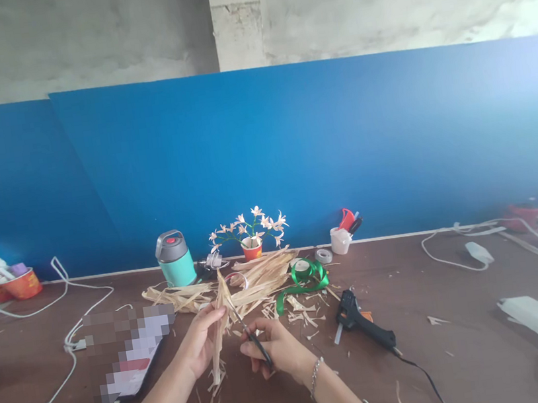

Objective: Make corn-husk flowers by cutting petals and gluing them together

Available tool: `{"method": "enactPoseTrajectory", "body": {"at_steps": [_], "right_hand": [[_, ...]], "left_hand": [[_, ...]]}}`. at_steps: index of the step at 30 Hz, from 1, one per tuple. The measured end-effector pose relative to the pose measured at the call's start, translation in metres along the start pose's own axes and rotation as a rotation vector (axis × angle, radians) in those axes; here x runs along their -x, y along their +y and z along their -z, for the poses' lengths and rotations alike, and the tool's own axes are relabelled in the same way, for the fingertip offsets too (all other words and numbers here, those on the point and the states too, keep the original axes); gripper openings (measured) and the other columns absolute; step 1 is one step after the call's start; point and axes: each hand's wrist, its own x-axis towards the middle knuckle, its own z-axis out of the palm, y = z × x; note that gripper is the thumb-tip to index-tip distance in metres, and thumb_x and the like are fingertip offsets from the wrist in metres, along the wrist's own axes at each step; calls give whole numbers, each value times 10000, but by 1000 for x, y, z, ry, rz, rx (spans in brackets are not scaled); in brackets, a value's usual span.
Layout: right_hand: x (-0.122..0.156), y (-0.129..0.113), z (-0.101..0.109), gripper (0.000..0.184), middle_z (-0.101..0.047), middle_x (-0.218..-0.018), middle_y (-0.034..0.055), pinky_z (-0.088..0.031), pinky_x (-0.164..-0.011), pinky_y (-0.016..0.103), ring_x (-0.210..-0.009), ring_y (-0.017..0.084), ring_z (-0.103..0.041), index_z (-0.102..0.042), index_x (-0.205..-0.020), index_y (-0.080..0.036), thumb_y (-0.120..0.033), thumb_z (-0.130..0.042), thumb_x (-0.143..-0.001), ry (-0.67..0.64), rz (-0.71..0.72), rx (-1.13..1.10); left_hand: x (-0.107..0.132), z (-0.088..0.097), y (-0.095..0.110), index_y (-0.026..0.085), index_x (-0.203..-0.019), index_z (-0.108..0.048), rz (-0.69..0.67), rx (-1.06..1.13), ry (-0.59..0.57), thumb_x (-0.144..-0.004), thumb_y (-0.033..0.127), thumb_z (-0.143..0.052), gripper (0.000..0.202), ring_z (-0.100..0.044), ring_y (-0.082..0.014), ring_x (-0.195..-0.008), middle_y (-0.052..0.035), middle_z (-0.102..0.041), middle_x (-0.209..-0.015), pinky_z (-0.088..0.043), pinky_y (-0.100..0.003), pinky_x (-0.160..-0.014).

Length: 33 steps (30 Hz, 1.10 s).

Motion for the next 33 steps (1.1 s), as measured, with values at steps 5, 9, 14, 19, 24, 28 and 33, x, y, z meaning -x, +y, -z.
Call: {"method": "enactPoseTrajectory", "body": {"at_steps": [5,9,14,19,24,28,33], "right_hand": [[0,2,0,462,-575,-485,-54,-344,-358,159,-344,49,-438,-518,-887,-166,-489,-694,-606,12,13,36],[-1,3,0,473,-556,-471,-57,-343,-359,168,-347,54,-432,-517,-878,-165,-501,-698,-598,27,33,32],[-2,3,-1,470,-499,-447,-69,-308,-354,157,-389,64,-438,-524,-864,-167,-505,-706,-593,52,51,35],[0,1,-2,446,-454,-453,-86,-253,-353,152,-393,54,-414,-521,-844,-173,-483,-715,-590,64,55,38],[-1,0,-2,413,-431,-427,-92,-232,-348,162,-374,52,-382,-519,-825,-171,-474,-699,-609,86,91,68],[-2,0,-1,403,-435,-423,-91,-239,-345,161,-373,50,-378,-523,-820,-166,-465,-696,-612,97,94,92],[-3,2,0,411,-470,-420,-83,-257,-342,160,-356,49,-384,-535,-832,-161,-464,-697,-607,111,75,104]], "left_hand": [[1,-2,-2,155,-695,-568,-12,-11,-16,-596,172,-712,176,-558,-85,-486,36,-621,-564,-411,-179,-488],[2,-2,-3,165,-728,-560,4,-45,13,-588,182,-721,214,-552,-86,-466,44,-615,-549,-387,-172,-448],[4,-5,-1,162,-707,-560,4,-47,44,-553,182,-738,237,-550,-81,-458,46,-615,-536,-375,-161,-433],[4,-5,-1,172,-723,-556,17,-77,53,-571,214,-734,238,-539,-94,-421,50,-601,-517,-354,-167,-379],[2,-1,-4,177,-777,-566,43,-94,24,-573,206,-737,268,-587,-134,-466,27,-633,-568,-415,-206,-421],[0,2,-5,150,-785,-593,57,-97,-58,-589,187,-720,237,-618,-150,-549,-5,-659,-636,-478,-246,-531],[0,1,-4,151,-728,-597,68,-119,-28,-590,194,-717,188,-573,-118,-481,16,-625,-565,-423,-202,-454]]}}
